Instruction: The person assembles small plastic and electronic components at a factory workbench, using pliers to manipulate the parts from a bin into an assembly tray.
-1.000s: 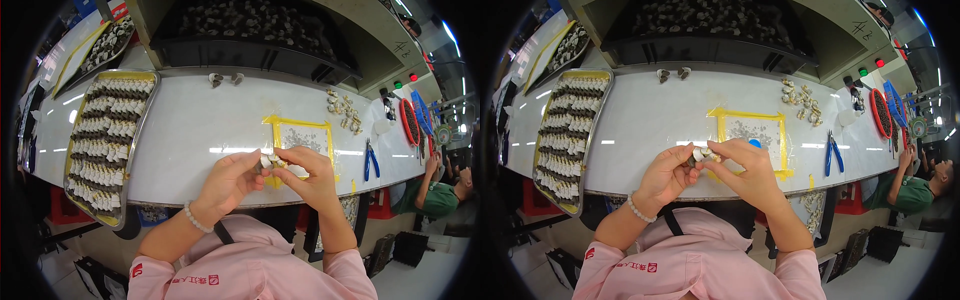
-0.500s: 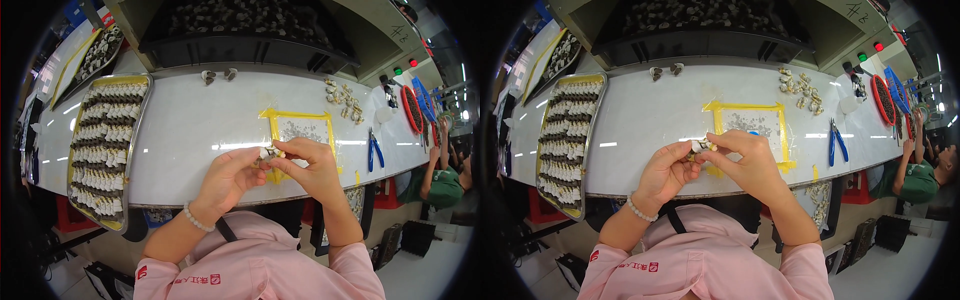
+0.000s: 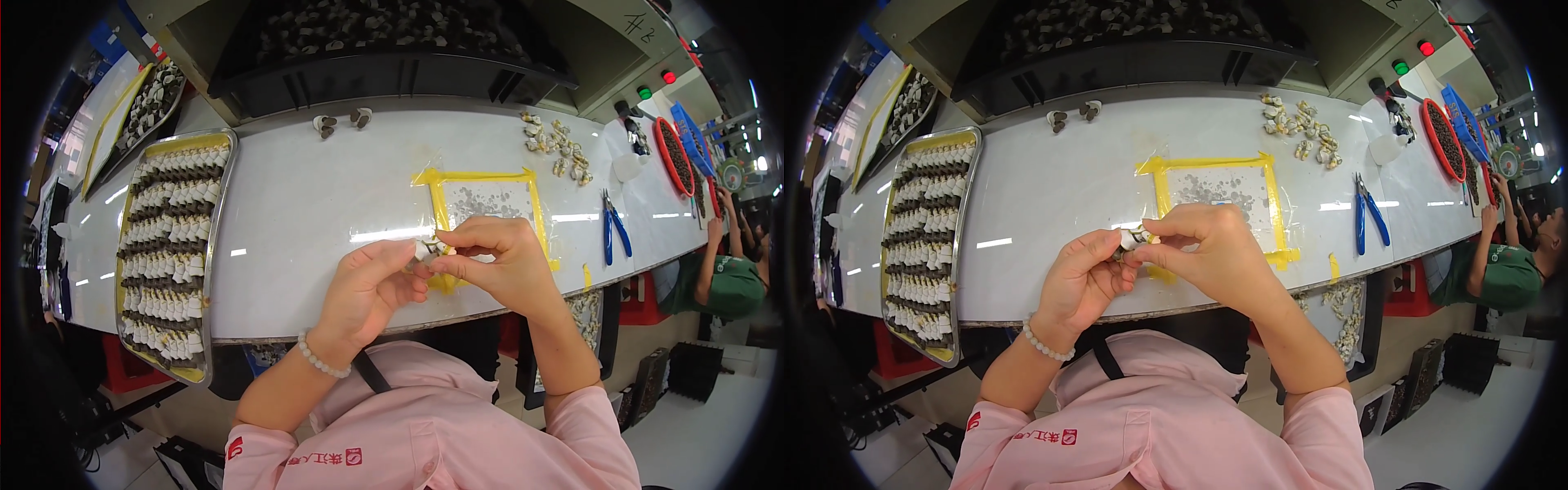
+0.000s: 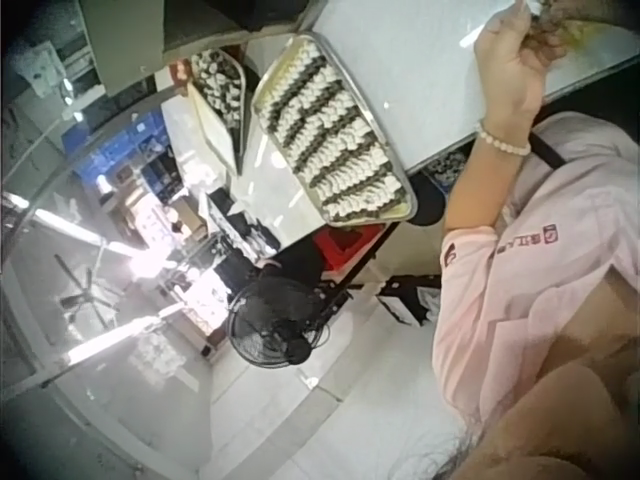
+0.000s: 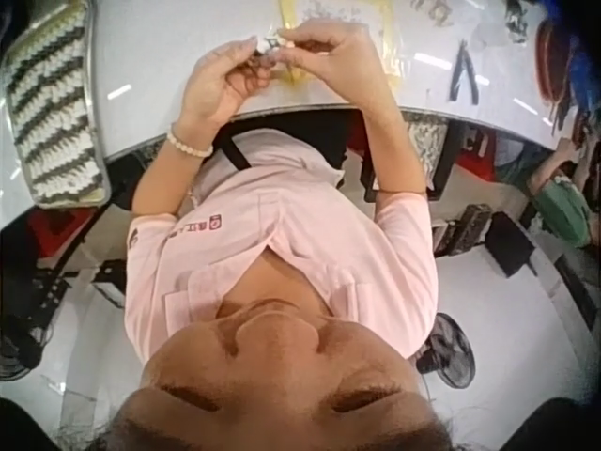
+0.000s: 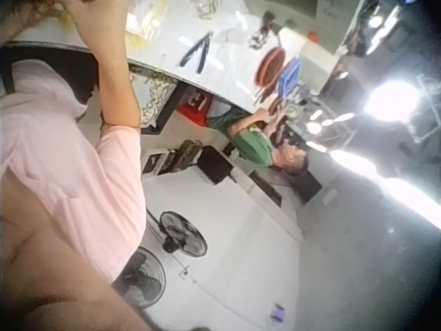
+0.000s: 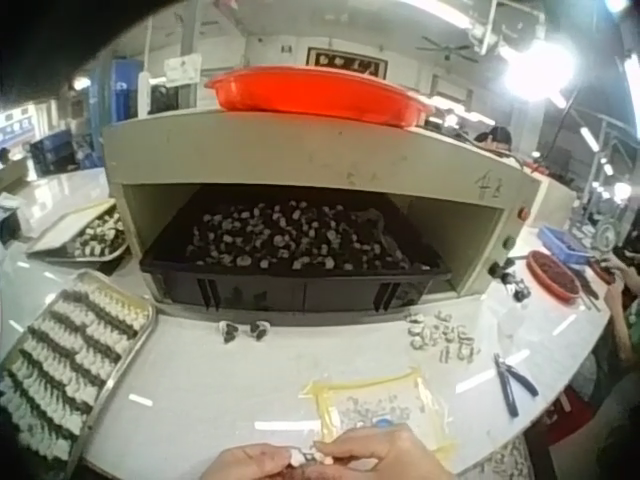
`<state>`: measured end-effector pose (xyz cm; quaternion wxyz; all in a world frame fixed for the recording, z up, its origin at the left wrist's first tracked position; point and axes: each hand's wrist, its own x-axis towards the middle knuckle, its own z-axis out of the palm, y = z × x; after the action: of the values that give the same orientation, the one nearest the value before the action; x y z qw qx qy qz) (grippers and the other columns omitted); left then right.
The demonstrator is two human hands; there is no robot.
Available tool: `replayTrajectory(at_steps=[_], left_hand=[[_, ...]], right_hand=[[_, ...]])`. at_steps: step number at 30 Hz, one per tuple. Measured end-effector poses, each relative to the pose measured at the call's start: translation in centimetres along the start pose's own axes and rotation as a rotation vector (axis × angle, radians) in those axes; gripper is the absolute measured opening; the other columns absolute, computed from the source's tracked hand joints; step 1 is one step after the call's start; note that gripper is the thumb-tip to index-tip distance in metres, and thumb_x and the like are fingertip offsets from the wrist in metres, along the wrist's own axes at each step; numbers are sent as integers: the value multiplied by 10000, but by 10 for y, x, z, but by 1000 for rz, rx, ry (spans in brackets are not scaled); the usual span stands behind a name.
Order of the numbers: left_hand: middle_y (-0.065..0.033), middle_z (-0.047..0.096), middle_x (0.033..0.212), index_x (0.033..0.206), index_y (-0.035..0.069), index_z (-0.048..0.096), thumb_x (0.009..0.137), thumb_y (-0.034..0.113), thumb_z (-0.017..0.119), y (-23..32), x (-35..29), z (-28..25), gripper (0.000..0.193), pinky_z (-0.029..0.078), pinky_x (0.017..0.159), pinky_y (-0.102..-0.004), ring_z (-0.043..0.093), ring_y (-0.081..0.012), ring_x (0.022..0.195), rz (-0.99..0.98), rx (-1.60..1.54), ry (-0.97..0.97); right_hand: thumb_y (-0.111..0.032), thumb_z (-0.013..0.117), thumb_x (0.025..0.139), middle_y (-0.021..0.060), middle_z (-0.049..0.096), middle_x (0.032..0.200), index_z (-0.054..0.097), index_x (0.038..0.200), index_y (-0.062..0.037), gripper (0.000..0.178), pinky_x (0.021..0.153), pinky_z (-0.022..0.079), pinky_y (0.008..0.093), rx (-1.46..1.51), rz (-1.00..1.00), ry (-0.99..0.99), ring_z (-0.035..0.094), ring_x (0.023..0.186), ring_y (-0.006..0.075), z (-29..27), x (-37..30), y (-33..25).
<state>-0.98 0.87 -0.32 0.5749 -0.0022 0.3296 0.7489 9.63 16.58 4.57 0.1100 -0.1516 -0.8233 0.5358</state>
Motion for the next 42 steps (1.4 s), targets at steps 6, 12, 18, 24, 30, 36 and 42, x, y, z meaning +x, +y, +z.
replayTrajectory(at_steps=[6,12,18,24,30,36,42], left_hand=[[-141,652,834,970,-29,606,929,152,529,0,0,0,202,529,593,-279,611,-188,634,2,10,2],[-143,653,833,970,-33,603,928,151,525,1,-1,4,204,529,584,-282,612,-190,639,-6,-1,3],[-129,648,830,967,-32,598,931,159,521,0,-2,3,209,533,571,-288,611,-177,663,6,13,-5],[-127,651,853,982,3,613,915,166,559,1,-1,-1,184,519,619,-315,612,-178,681,-8,23,-37],[-133,655,857,1001,-3,612,923,167,546,0,-1,-2,199,523,617,-313,613,-175,676,6,25,-63],[-132,654,866,1008,-2,609,923,171,545,-1,-3,-2,203,533,627,-318,610,-169,678,8,45,-58],[-126,648,881,998,13,605,918,172,553,-1,-4,-2,185,537,631,-326,606,-170,697,7,58,-61]], right_hand=[[-39,765,713,125,674,798,682,939,51,257,633,528,234,-42,-106,2,649,683,152,-1,1,2],[-22,754,712,128,678,781,676,915,61,233,636,529,240,-38,-107,9,649,674,161,-1,-3,1],[-39,755,708,134,674,766,672,893,65,227,627,526,254,-70,-138,12,649,665,188,-1,-4,-2],[-50,754,709,141,673,767,670,890,64,230,618,522,254,-81,-173,28,650,661,204,0,-4,-3],[-65,755,709,142,670,762,673,890,61,236,572,499,273,-82,-176,44,641,645,211,1,-5,-1],[-69,757,707,136,669,758,673,881,57,231,568,494,277,-91,-189,48,641,641,212,2,-7,-1],[-62,753,706,137,668,759,668,886,57,232,587,504,270,-137,-186,31,652,650,214,1,-8,-5]])
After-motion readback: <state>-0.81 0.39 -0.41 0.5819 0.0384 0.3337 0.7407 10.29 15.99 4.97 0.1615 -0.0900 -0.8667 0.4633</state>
